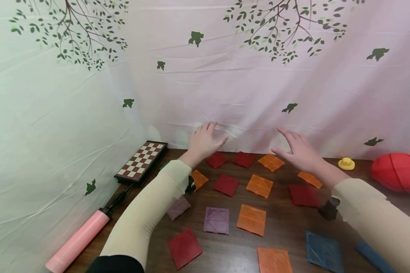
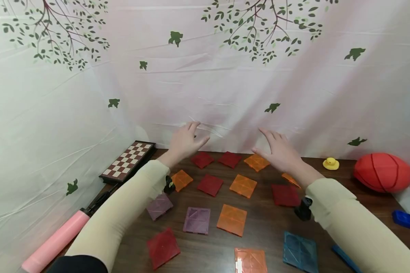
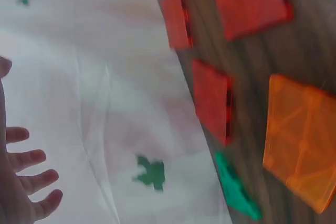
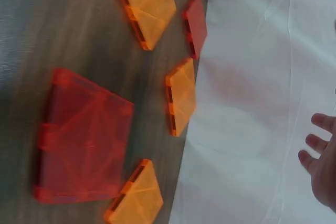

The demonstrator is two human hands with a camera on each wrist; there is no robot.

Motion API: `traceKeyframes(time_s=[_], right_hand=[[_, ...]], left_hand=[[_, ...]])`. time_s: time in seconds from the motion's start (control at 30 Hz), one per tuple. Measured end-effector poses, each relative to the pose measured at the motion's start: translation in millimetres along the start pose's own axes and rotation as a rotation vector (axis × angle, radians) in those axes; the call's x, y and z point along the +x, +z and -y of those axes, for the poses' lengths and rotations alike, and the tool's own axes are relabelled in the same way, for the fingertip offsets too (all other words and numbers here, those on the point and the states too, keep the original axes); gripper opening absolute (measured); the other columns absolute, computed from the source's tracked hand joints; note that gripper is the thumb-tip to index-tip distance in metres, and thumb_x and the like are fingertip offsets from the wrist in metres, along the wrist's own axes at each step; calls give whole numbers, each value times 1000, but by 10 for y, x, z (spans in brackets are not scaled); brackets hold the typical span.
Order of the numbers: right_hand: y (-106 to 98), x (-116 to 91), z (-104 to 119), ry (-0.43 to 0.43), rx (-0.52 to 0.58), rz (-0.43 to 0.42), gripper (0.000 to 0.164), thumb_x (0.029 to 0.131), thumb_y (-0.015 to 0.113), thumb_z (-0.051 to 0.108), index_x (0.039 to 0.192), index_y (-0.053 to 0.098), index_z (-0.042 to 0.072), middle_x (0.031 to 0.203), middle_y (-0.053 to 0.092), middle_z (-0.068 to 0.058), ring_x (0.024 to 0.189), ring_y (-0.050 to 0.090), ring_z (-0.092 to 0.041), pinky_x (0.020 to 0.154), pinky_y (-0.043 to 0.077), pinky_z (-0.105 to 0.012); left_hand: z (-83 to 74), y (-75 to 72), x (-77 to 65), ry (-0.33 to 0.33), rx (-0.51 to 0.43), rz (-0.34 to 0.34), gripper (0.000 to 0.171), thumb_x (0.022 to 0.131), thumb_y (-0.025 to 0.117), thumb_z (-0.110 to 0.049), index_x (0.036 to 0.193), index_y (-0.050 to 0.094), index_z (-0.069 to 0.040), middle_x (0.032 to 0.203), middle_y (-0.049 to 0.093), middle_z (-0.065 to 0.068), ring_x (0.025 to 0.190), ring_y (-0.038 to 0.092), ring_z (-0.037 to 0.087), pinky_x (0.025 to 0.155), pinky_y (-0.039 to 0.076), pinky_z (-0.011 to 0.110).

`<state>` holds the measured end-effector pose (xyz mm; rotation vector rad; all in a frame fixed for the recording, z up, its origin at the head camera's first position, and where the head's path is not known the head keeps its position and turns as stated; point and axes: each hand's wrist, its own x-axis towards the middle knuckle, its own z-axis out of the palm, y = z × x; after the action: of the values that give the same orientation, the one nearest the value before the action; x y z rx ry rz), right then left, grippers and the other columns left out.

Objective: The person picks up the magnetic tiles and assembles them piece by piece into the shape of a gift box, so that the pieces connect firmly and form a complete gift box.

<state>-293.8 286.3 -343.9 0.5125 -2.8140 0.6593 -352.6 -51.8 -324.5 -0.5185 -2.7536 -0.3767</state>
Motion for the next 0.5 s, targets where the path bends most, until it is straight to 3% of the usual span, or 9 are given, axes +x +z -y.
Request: traceKeyframes(time_s=[0.13, 0.23, 0.37, 0.5], right_hand=[[7, -283, -1, -70, 134, -27, 73, 103, 61, 37, 161, 26, 8, 156, 33, -25, 141, 28, -48, 106, 24, -71], [22, -519, -13, -78, 172, -17, 67, 103, 62, 32, 156, 33, 4, 153, 37, -24, 139, 32, -47, 104, 28, -70], [100, -779, -81, -16, 166, 39, 64, 102, 63, 35, 152, 38, 5, 151, 42, -24, 136, 37, -48, 102, 32, -71], [228, -1000, -242, 44, 133, 115, 64, 100, 67, 36, 150, 41, 5, 147, 47, -27, 130, 45, -51, 99, 36, -72]], left_hand=[[-123, 30, -252, 135, -139, -121, 54, 100, 57, -50, 140, 57, -12, 136, 61, 6, 122, 58, 25, 98, 48, 44], [-217, 72, -459, 217, -265, -146, 43, 101, 63, -38, 131, 62, -8, 127, 66, 7, 116, 62, 24, 93, 52, 40], [-332, 147, -756, 245, -380, -45, 31, 99, 66, -30, 122, 65, -10, 120, 67, 4, 109, 63, 19, 91, 52, 35], [-444, 285, -1052, 297, -397, 136, 28, 97, 70, -28, 118, 66, -11, 112, 68, 3, 97, 64, 17, 83, 52, 29]])
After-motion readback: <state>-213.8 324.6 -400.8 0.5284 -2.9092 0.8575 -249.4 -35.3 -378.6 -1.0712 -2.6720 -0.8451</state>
